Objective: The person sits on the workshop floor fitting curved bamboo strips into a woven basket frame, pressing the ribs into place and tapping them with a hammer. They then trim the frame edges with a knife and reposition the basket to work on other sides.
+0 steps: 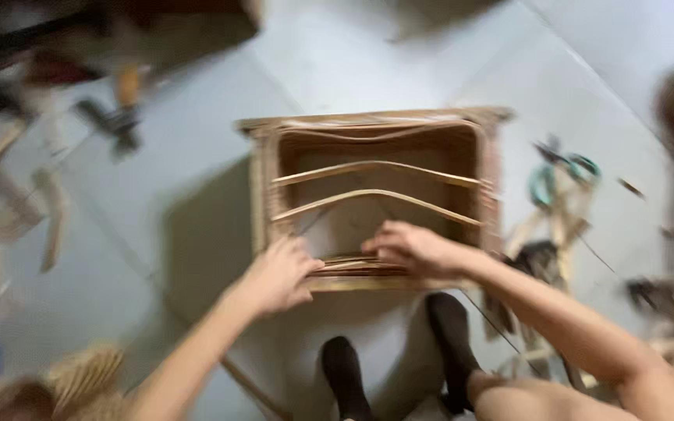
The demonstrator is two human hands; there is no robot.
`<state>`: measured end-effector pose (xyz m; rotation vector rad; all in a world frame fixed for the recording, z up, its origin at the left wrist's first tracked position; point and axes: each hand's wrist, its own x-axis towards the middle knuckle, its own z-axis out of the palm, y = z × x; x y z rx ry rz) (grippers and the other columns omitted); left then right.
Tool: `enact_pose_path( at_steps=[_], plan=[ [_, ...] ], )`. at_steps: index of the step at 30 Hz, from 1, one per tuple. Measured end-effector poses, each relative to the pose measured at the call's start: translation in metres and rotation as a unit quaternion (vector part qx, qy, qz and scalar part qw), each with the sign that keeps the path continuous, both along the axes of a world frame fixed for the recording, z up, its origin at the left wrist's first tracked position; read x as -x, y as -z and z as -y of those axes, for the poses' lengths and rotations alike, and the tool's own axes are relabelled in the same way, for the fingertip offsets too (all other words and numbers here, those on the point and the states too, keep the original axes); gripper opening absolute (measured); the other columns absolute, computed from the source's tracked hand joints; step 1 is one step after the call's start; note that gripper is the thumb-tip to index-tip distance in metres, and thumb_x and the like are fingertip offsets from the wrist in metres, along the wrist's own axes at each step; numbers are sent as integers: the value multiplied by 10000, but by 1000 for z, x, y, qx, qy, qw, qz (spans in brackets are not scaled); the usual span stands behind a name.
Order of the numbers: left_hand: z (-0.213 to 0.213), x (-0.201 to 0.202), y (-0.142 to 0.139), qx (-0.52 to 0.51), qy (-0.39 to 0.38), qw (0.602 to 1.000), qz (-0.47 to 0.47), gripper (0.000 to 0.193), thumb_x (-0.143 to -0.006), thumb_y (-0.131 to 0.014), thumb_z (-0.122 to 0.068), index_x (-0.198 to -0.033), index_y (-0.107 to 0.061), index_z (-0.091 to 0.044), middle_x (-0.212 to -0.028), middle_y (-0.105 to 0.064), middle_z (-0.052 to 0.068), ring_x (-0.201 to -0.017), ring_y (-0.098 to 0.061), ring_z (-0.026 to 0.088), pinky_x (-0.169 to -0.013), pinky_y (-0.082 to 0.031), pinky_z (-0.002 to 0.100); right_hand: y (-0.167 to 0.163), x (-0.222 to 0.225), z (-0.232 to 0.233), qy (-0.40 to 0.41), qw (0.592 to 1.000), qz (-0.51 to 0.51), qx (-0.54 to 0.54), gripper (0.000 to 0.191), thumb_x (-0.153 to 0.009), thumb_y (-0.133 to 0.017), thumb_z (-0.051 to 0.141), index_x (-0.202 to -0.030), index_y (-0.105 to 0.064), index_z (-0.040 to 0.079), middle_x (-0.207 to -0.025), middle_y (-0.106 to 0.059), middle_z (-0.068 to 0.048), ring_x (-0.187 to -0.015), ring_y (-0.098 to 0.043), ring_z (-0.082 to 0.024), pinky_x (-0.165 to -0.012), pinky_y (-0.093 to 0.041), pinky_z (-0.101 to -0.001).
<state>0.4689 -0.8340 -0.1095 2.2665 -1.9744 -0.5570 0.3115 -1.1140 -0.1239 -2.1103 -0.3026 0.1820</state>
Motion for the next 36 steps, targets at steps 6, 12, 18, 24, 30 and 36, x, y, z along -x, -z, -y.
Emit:
enact_pose_path(
  at_steps=[6,12,18,24,30,36],
  plan=[
    [6,83,18,97,-191,977,-25,742,-630,-893,-329,-1315,-643,-187,-1063,-708,12,-983,-653,233,-844,-510,408,1,68,130,374,915,-45,-144,253,-1068,-558,170,-1251,-701,70,-1054,-722,-42,-957,-672,-138,-862,-569,-301],
    [-16,122,52,138,-233,962,-15,771,-600,-897,-396,-1300,-657,-177,-955,-717,27,-877,-667,231,-763,-523,404,26,139,189,458,878,-99,-92,252,-1056,-585,180,-1227,-722,56,-998,-734,-34,-913,-663,-85,-808,-558,-261],
    [-27,166,52,139,-273,952,20,737,-611,-896,-430,-1272,-645,-224,-957,-719,23,-896,-685,229,-796,-550,406,73,194,184,442,834,-276,181,253,-945,-715,271,-1095,-709,67,-1006,-750,-110,-946,-712,-274,-826,-575,-403],
    [45,178,45,84,-199,976,11,795,-684,-889,-455,-1319,-584,-85,-1047,-702,97,-871,-687,250,-736,-558,368,91,238,110,482,782,-202,340,500,-791,-794,289,-1181,-573,66,-1129,-646,-178,-1043,-653,-409,-797,-556,-522],
    [68,171,25,109,-191,973,63,696,-683,-890,-471,-1193,-602,-93,-872,-591,63,-752,-632,242,-632,-519,383,86,249,105,534,766,-191,304,427,-870,-736,255,-1249,-605,106,-1125,-664,-157,-1011,-668,-379,-784,-559,-498],
    [70,170,19,109,-188,974,57,685,-663,-891,-461,-1165,-614,-87,-852,-574,67,-734,-622,242,-613,-510,386,63,249,116,599,763,-239,51,325,-1004,-674,297,-1170,-624,22,-860,-674,-190,-752,-659,-285,-694,-538,-418]
  ],
)
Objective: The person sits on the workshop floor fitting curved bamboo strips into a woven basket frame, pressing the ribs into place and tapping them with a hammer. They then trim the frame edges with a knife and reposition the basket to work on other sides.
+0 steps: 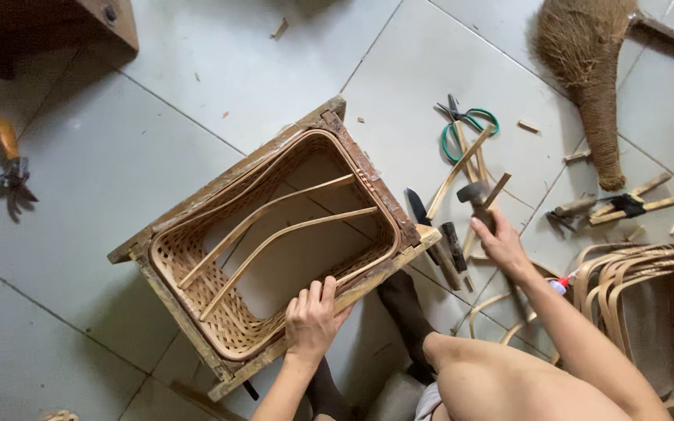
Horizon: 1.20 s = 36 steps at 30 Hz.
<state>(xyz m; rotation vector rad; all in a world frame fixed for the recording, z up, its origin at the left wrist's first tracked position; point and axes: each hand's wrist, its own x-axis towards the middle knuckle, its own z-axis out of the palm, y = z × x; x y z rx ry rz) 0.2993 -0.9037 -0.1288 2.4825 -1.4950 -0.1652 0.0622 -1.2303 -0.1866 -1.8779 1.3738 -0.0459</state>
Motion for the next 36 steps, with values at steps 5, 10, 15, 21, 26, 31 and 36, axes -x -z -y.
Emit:
enact_pose_path(
  at_steps=[5,10,15,21,26,31,36],
  plan=[
    [6,-2,2,-1,6,1000,0,670,-661,-889,-433,-1158,-608,-84,-863,-585,69,-748,-635,237,-635,-529,376,-47,-6,-49,-115,980,155,36,284,-955,-609,133,-1221,-618,36,-842,-703,-132,-671,-676,-219,-620,-562,-383],
    [8,-6,-1,11,1,1000,2,640,-668,-886,-419,-1141,-603,-94,-857,-585,59,-752,-636,240,-642,-529,380,-72,-31,-84,-255,960,109,42,457,-847,-675,70,-1291,-566,76,-868,-706,-184,-706,-708,-349,-629,-563,-441],
    [9,-12,-6,0,13,1000,-5,627,-688,-871,-411,-1145,-598,-80,-870,-589,70,-756,-636,247,-644,-525,385,-80,-39,-82,-266,955,105,79,413,-887,-676,46,-1279,-547,75,-950,-692,-211,-822,-672,-425,-664,-552,-458],
    [11,-15,-8,26,15,1000,0,575,-744,-851,-408,-1134,-586,-79,-879,-586,78,-772,-632,260,-653,-518,397,-87,-39,-94,-313,942,112,33,491,-841,-665,34,-1313,-543,95,-915,-696,-189,-792,-701,-395,-659,-564,-441],
    [10,-18,-6,8,25,1000,-8,597,-727,-848,-397,-1158,-590,-75,-881,-583,75,-782,-634,253,-660,-519,396,-92,-51,-92,-314,944,100,-8,454,-892,-633,48,-1330,-542,123,-899,-704,-184,-780,-714,-380,-653,-568,-422],
    [11,-19,-8,9,15,1000,-5,606,-698,-844,-415,-1145,-600,-86,-863,-581,64,-773,-638,246,-651,-519,392,-86,-70,-73,-232,966,106,50,491,-948,-615,106,-1426,-506,83,-777,-644,-218,-681,-658,-397,-642,-533,-447],
    [14,-23,-10,25,17,1000,7,549,-761,-832,-451,-1109,-606,-90,-833,-578,65,-737,-633,246,-633,-519,388,-63,-63,-57,-192,970,129,81,299,-954,-660,139,-1238,-618,59,-883,-694,-183,-737,-680,-293,-674,-541,-407]
  ],
)
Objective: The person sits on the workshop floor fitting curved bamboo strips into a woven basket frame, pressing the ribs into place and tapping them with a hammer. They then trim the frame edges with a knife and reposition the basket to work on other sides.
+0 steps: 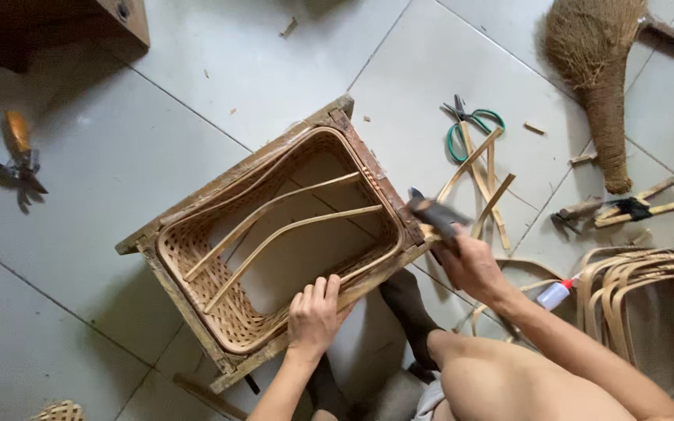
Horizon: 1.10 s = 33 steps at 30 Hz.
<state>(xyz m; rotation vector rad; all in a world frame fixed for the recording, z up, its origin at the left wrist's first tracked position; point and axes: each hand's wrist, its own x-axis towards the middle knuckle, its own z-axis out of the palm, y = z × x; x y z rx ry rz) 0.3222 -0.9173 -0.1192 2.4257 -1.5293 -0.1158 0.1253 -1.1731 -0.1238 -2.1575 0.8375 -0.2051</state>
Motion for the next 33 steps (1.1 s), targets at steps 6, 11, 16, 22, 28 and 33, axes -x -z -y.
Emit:
enact_pose_path(
  at_steps=[6,11,16,22,28,33],
  plan=[
    [-3,2,-2,-15,-13,1000,-22,527,-716,-822,-435,-1093,-619,-129,-827,-589,42,-745,-645,231,-639,-524,378,50,54,-7,226,973,-10,-41,307,-981,-649,152,-1255,-575,32,-951,-687,-171,-819,-675,-283,-774,-549,-413],
    [-1,5,0,-17,-7,1000,-18,567,-720,-815,-462,-1120,-623,-108,-829,-592,48,-751,-647,234,-644,-525,378,71,54,-28,267,962,-49,42,455,-866,-701,134,-1284,-565,19,-1096,-671,-198,-999,-660,-339,-875,-523,-451],
    [-11,4,4,-46,-11,998,-32,576,-795,-792,-512,-1148,-623,-89,-831,-588,56,-732,-641,224,-639,-530,371,55,41,-23,267,959,-19,96,414,-921,-699,229,-1267,-590,31,-1176,-593,-174,-1056,-609,-333,-922,-499,-434],
    [-21,-6,9,-50,1,999,-15,541,-759,-790,-505,-1124,-629,-139,-830,-590,45,-761,-650,232,-643,-527,384,65,11,91,327,931,-24,162,590,-937,-726,421,-1307,-589,-18,-1178,-588,-185,-1106,-581,-342,-955,-466,-454],
    [-17,5,3,-25,-11,999,-46,651,-718,-848,-462,-1213,-610,-113,-864,-620,48,-749,-647,238,-637,-526,383,45,-1,139,248,968,-38,-10,345,-1112,-514,343,-1069,-658,33,-864,-747,-46,-814,-732,-207,-691,-573,-394],
    [-26,25,-10,69,-18,997,-15,613,-678,-826,-415,-1164,-619,-103,-999,-634,58,-913,-632,261,-781,-526,411,-46,-35,129,65,958,78,268,300,-1226,-515,223,-1064,-634,0,-740,-612,-133,-619,-591,-246,-561,-443,-387]
  ],
)
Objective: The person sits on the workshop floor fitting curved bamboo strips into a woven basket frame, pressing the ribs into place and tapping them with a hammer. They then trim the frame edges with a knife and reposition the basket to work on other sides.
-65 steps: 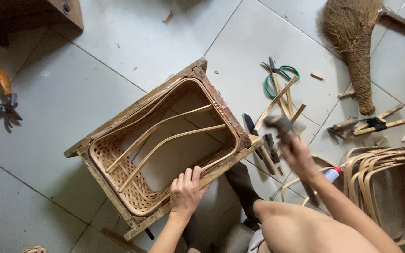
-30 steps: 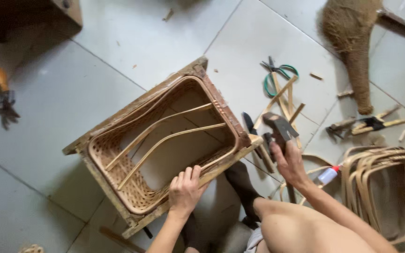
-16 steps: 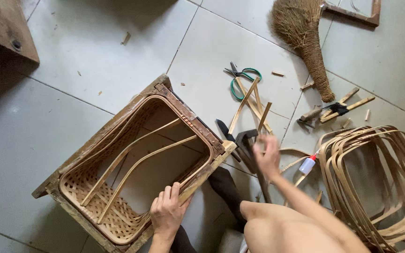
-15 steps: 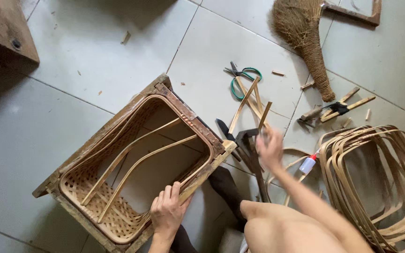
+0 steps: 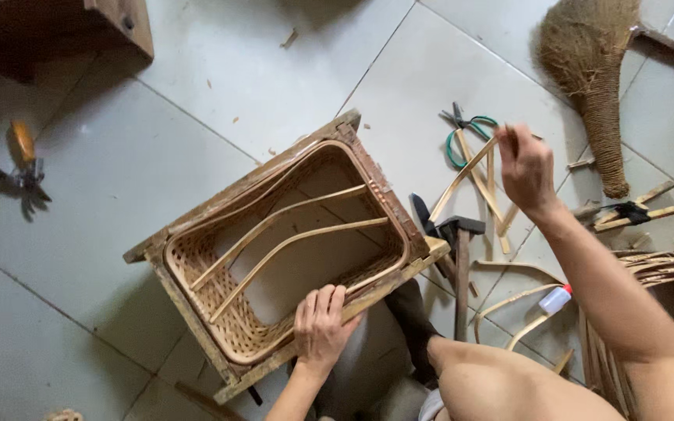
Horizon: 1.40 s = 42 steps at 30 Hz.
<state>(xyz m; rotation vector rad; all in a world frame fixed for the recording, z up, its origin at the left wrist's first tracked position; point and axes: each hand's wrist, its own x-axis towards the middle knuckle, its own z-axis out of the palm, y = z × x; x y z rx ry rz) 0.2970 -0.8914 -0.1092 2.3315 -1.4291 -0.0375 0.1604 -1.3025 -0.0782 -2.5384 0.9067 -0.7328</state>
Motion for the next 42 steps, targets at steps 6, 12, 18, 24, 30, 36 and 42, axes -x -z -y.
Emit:
enact_pose_path(
  at_steps=[6,12,18,24,30,36,42],
  plan=[
    [1,-4,3,7,38,999,-37,541,-830,-785,-415,-1212,-637,-62,-970,-587,79,-913,-588,280,-805,-513,416,-50,-125,-80,-187,934,74,-296,177,-1113,-469,113,-1022,-621,112,-776,-620,-13,-676,-604,-130,-699,-568,-371],
    [1,-4,12,38,47,998,-18,488,-874,-741,-400,-1201,-652,-48,-943,-596,80,-876,-598,266,-770,-521,404,-16,-192,-137,-165,933,2,-321,241,-1113,-445,234,-1184,-594,58,-744,-601,-105,-615,-531,-195,-572,-456,-384],
    [0,-3,14,33,57,998,9,544,-876,-709,-385,-1264,-643,-10,-944,-599,87,-875,-590,260,-813,-526,407,16,-207,-145,-191,930,59,-308,221,-1138,-462,245,-1144,-564,49,-817,-655,-92,-678,-589,-161,-608,-474,-344],
    [1,-4,8,22,74,997,-9,564,-844,-700,-384,-1257,-644,-4,-994,-620,95,-919,-598,269,-838,-519,400,29,-214,-148,-204,926,-3,-317,235,-1125,-432,229,-1061,-520,21,-776,-631,-166,-621,-559,-269,-513,-437,-410],
    [29,-53,0,24,80,996,-28,530,-839,-775,-499,-1066,-675,-30,-990,-645,160,-973,-618,309,-906,-518,454,30,-229,-144,-195,922,-77,-324,194,-1072,-431,165,-1028,-502,-10,-609,-588,-190,-494,-566,-302,-466,-425,-453],
    [95,-187,22,123,-37,989,70,487,-674,-883,-239,-1085,-697,-55,-1205,-681,145,-1147,-661,366,-1078,-476,553,31,-235,-147,-175,937,-133,-273,229,-1061,-447,156,-979,-496,-52,-713,-638,-299,-646,-668,-456,-546,-523,-524],
    [110,-207,36,93,-38,992,74,298,-838,-828,-129,-1112,-713,-102,-1231,-694,45,-1222,-657,277,-1080,-525,518,24,-234,-151,-160,952,-138,-223,231,-1034,-484,165,-973,-522,-54,-725,-639,-333,-717,-654,-524,-621,-533,-585]
  ],
)
